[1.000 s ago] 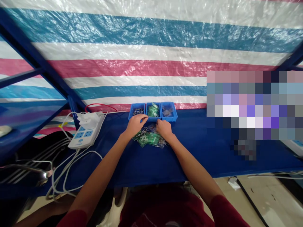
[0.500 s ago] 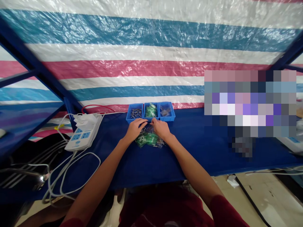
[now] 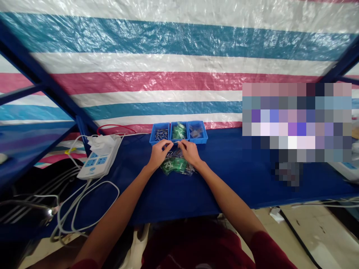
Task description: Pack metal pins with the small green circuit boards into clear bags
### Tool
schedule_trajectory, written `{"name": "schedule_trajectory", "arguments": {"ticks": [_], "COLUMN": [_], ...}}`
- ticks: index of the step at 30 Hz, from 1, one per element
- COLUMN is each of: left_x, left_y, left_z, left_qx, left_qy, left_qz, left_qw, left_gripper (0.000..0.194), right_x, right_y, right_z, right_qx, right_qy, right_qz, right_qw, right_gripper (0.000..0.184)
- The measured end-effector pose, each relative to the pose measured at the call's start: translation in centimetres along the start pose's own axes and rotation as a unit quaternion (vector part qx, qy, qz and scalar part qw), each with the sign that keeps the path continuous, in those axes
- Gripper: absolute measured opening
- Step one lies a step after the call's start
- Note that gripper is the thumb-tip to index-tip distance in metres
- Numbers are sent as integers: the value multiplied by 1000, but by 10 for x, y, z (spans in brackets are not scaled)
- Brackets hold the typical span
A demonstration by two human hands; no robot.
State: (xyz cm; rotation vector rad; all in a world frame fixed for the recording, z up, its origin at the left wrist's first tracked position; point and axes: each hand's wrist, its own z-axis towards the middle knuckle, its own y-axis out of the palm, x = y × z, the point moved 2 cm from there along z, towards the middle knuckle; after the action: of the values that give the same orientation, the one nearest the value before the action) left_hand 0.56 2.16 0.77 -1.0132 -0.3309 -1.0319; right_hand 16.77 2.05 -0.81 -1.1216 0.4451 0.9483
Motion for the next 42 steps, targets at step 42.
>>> {"name": "schedule_trajectory", "arguments": {"ticks": [42], "left_x": [-9], "left_y": [-1], "left_z": [3], "left_qx": [68], "left_qy": [-161], "left_qz": [-235], "left_qw": [956], "left_gripper": [22], "right_x": [6], "right_y": [-6], "right_z": [1], "right_qx": [105], "right_qy": [40], "right_qz": [62], "right_qw": [992], "right_gripper": [32]}}
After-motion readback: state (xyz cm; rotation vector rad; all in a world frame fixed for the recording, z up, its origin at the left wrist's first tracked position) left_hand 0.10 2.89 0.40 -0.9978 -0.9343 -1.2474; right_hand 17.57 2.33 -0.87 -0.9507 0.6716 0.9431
